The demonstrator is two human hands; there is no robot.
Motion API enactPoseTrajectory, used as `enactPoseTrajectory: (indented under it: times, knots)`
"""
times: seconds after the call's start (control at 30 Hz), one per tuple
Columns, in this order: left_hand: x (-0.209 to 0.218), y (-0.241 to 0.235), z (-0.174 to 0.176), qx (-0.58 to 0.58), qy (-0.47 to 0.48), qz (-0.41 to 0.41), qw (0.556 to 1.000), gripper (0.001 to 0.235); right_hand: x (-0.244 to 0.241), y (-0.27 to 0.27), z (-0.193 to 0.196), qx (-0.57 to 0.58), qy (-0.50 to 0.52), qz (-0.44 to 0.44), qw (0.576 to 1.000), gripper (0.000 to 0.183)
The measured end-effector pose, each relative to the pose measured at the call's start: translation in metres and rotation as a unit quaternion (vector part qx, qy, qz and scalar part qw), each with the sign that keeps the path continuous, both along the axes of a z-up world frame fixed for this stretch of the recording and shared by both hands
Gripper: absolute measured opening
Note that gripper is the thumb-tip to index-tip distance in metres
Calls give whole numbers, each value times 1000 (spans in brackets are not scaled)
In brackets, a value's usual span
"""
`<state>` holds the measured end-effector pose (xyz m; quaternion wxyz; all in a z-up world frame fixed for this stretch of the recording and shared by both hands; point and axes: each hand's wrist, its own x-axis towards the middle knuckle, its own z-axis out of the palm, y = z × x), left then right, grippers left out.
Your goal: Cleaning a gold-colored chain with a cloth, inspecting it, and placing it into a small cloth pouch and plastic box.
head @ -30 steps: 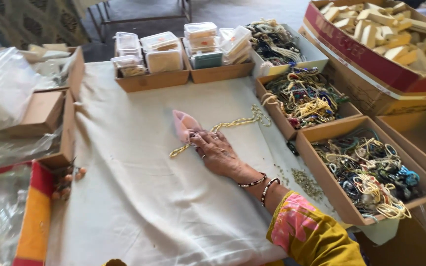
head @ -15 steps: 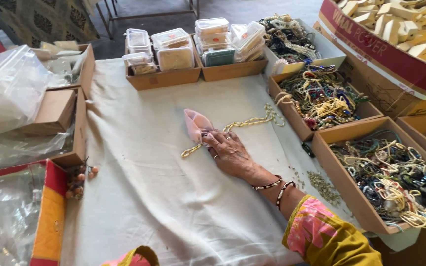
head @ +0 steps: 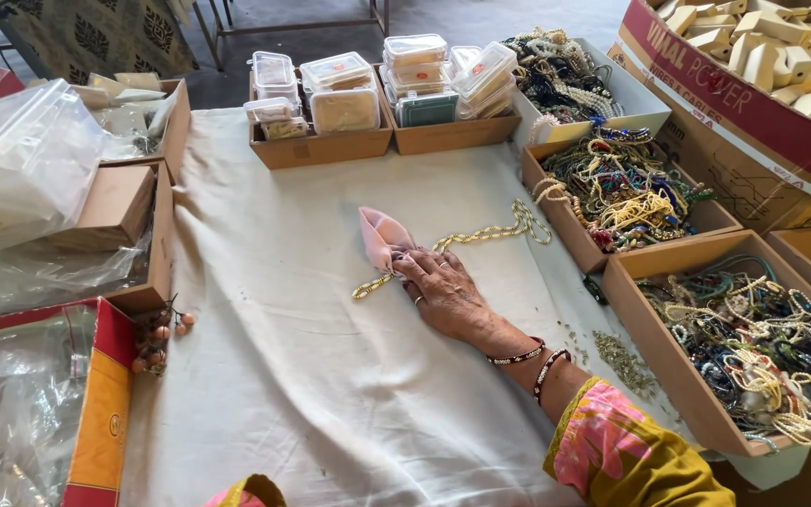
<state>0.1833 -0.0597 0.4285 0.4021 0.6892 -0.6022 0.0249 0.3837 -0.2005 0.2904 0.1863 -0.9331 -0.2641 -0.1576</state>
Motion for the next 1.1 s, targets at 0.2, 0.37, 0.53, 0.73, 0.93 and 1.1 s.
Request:
enactPoseTrajectory:
  times: [0.2, 0.37, 0.53, 0.73, 0.93, 1.1]
  knots:
    - [102, 21, -61, -26, -14, 33, 999, 15, 5, 0, -3, 0, -9, 13, 1000, 40]
    - [193, 72, -136, 48, -284, 456, 842, 32, 3, 0, -3, 14, -20, 9, 1000, 38]
    - [202, 84, -153, 56, -136, 465, 873, 11, 8, -4, -2, 36, -36, 20, 999, 31]
    - [200, 86, -144, 51, -88, 459, 882, 8, 3, 3, -4, 55, -67, 2, 996, 26]
    - [211, 96, -154, 39, -63, 502, 862, 13, -20, 48, 11, 44, -63, 50, 996, 28]
    - [212, 100, -146, 51, -44, 515, 854, 13, 14, 27, -6, -30, -111, 43, 992, 26]
